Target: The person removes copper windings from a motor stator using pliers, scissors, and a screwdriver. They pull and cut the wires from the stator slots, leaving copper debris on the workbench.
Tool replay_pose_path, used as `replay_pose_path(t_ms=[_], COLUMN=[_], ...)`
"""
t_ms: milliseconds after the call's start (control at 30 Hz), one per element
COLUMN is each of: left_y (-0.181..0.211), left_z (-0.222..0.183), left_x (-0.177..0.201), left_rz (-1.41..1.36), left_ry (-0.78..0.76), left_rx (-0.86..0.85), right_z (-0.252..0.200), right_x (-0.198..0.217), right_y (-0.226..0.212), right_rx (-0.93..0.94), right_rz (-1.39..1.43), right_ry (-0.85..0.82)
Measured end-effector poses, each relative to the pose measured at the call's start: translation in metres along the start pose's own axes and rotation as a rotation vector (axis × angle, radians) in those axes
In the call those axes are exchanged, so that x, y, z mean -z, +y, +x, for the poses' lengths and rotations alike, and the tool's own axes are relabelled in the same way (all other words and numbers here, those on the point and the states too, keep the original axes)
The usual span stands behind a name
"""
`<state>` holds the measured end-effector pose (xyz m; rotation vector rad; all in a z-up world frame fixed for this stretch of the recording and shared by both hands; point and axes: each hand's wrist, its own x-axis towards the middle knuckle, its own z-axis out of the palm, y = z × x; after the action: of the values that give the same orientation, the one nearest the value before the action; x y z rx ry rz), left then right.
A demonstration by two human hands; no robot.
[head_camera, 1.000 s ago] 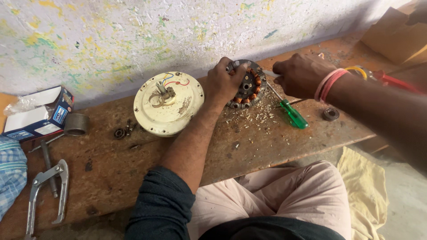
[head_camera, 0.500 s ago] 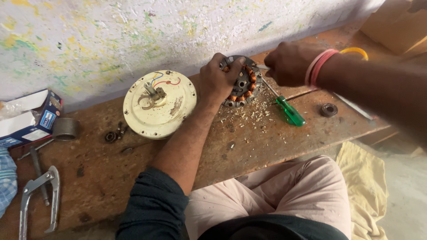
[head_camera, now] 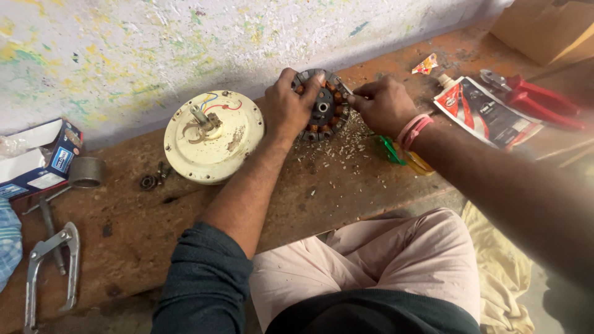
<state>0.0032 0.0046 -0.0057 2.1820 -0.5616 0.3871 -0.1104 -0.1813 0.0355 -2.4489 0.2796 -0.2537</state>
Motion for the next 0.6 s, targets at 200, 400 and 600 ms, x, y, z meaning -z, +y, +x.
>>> replay_pose_path(t_ms=[200,400,600], left_y=[0.016,0.03,0.015], left_z=[-0.011,-0.014,-0.013], left_x=[0.013,0.018,0.009], left_rz=[-0.164,-0.248,-0.187], left_ry=[0.066,0.084,0.161], left_rx=[-0.118,-0.176,-0.406], right_z=[0.007,0.004,0.007], right_x=[0.047,0.068,0.072], right_y=[-0.02,-0.051,-0.05], right_rx=[0.241,0.48,0.223], right_rz=[-0.645,-1.063,-0.831], right_ry=[-0.206,-0.173,-0.246])
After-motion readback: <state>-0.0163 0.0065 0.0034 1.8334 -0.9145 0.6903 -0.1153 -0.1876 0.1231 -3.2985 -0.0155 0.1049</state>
